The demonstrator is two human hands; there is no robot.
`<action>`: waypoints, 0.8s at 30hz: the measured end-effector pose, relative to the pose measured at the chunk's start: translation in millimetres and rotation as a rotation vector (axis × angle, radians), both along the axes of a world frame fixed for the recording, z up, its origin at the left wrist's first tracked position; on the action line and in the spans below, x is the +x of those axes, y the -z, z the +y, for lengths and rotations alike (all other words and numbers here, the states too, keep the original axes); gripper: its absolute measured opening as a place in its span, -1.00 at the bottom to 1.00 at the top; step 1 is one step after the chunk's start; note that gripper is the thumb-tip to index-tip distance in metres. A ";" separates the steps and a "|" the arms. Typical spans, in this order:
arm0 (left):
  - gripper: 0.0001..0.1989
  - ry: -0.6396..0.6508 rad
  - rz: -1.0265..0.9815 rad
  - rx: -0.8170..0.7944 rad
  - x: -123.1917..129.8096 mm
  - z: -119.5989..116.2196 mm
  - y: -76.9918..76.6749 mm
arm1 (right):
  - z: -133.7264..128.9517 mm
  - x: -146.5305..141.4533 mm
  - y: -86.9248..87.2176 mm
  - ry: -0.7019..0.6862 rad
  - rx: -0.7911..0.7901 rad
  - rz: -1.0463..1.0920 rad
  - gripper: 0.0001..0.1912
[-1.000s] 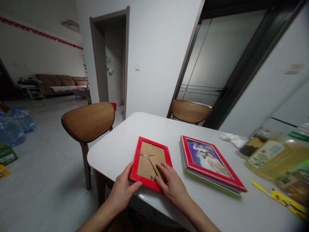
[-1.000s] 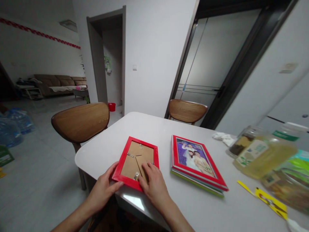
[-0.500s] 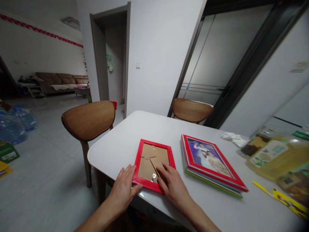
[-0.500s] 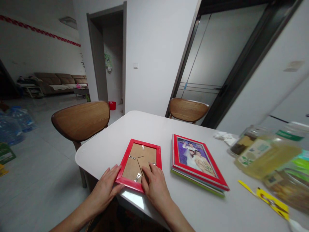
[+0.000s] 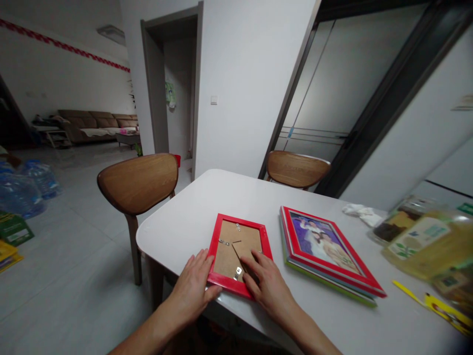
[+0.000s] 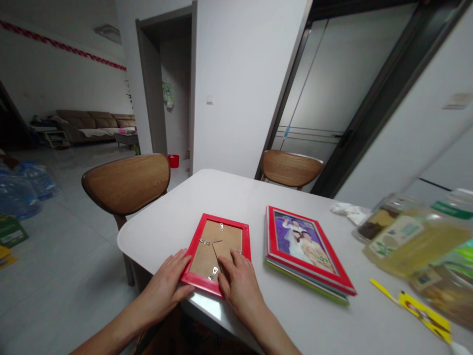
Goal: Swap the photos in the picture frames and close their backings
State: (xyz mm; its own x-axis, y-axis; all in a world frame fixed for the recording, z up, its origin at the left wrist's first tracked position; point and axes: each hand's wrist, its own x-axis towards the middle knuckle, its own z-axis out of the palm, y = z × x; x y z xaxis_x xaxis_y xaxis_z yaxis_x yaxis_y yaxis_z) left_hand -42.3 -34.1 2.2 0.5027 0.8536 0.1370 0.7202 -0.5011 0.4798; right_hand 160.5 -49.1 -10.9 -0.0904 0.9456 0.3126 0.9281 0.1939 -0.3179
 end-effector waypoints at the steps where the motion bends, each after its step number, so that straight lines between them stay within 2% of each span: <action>1: -0.42 0.010 -0.005 -0.006 1.7 1.3 -2.5 | 1.7 -0.2 -2.9 -0.028 -0.015 0.008 -0.64; 5: -0.34 0.075 -0.027 -0.017 9.0 8.2 -7.9 | 10.5 -4.9 -15.5 -0.195 -0.098 0.036 -0.73; 8: -0.47 0.110 -0.063 0.001 11.1 12.7 -4.3 | 15.3 -10.3 -19.6 -0.242 -0.113 0.073 -0.81; 12: -0.61 0.113 -0.119 0.006 9.8 15.8 2.7 | 16.3 -13.7 -19.5 -0.193 -0.086 0.098 -0.85; 16: -0.65 0.112 -0.158 -0.003 8.6 16.7 5.3 | 21.6 -17.2 -22.3 -0.168 -0.063 0.123 -0.77; 19: -0.66 0.105 -0.166 -0.012 9.0 17.1 5.1 | 35.5 -26.5 -24.4 -0.107 -0.033 0.081 -0.71; 24: -0.66 0.091 -0.156 -0.019 10.5 18.1 3.6 | 63.1 -44.2 -21.4 -0.015 -0.007 -0.006 -0.76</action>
